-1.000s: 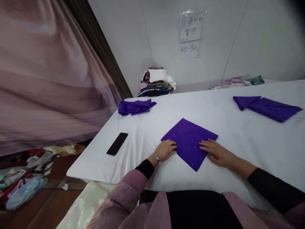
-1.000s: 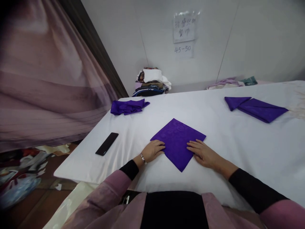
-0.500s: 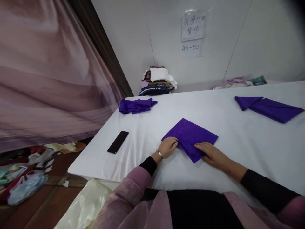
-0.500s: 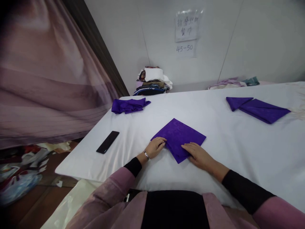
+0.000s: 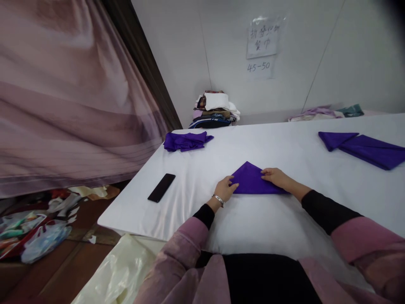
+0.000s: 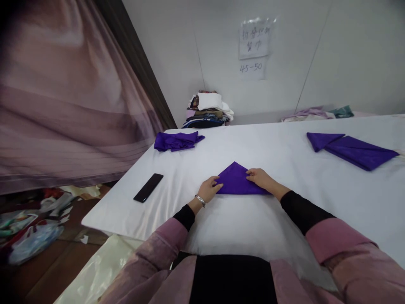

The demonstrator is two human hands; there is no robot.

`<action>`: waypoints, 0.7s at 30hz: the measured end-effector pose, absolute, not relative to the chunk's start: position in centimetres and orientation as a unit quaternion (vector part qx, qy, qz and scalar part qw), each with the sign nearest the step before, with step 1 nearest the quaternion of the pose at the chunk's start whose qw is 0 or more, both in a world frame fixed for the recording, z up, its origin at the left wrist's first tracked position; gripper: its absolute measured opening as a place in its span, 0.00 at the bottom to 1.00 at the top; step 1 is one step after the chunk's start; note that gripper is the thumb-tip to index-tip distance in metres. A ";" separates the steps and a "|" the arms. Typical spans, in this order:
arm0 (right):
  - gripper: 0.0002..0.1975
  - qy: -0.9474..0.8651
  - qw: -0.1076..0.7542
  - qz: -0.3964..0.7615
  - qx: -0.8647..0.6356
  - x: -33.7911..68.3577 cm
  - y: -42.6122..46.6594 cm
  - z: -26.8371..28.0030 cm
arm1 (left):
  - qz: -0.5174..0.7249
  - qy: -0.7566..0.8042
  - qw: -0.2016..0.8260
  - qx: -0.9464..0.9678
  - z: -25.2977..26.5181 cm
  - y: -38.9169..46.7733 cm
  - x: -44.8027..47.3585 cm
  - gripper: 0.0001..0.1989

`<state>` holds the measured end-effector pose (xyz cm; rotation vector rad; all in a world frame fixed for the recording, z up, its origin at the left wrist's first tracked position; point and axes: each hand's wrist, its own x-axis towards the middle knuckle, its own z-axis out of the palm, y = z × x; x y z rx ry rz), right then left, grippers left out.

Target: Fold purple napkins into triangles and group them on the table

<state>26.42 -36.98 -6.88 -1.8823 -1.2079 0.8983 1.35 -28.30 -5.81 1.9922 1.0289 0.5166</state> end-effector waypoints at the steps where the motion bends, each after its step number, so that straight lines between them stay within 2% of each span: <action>1: 0.11 -0.473 0.356 0.343 -0.730 26.5 -36.8 -7.0 | 0.213 0.411 0.405 0.789 -6.1 -28.3 1.4 0.19; 6: 0.14 -0.502 0.301 0.275 -0.763 26.0 -36.2 -6.2 | 0.251 0.423 0.381 0.783 -6.4 -28.1 1.6 0.17; 10: 0.16 -0.522 0.230 0.180 -0.801 25.4 -35.4 -5.6 | 0.243 0.444 0.344 0.791 -6.1 -27.7 1.7 0.16; 14: 0.17 -0.515 0.189 0.144 -0.824 24.8 -34.9 -5.6 | 0.234 0.465 0.326 0.789 -6.0 -27.5 1.0 0.18; 21: 0.19 -0.526 0.167 0.100 -0.828 24.2 -34.8 -5.8 | 0.235 0.463 0.318 0.793 -6.3 -27.3 -1.4 0.22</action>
